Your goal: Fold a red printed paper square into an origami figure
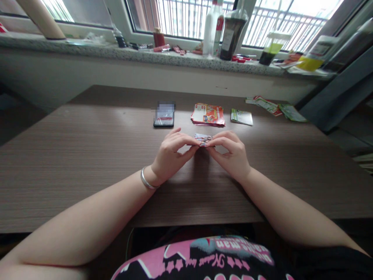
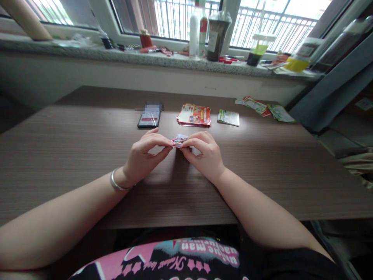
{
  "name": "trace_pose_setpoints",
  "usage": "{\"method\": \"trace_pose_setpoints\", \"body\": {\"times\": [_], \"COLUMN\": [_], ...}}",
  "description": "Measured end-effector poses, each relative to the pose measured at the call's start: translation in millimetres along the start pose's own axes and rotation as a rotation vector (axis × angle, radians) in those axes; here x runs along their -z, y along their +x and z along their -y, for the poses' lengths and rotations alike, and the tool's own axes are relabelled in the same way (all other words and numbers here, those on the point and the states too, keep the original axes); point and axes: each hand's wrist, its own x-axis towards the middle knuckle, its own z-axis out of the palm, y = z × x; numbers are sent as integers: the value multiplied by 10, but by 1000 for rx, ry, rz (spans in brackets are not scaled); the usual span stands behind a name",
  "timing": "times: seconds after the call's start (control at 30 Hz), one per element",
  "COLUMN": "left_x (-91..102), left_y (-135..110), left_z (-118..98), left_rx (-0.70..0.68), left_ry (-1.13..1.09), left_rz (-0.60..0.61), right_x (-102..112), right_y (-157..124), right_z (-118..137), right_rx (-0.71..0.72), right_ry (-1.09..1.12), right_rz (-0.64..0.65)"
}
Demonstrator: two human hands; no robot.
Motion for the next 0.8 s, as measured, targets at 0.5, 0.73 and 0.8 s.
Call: {"method": "trace_pose_setpoints", "body": {"times": [0.5, 0.73, 0.8], "left_x": [21, 33, 20], "left_y": [11, 13, 9], "left_z": [36, 48, 68], "left_rx": [-96, -74, -86], "left_ry": [2, -6, -55], "left_rz": [-23, -22, -40], "right_x": [-11, -2, 0], "right_y": [5, -2, -4], "right_z": [-42, -25, -17], "right_rx": [-24, -61, -74], "right_ry": [38, 69, 77], "right_rz": [60, 25, 9]}}
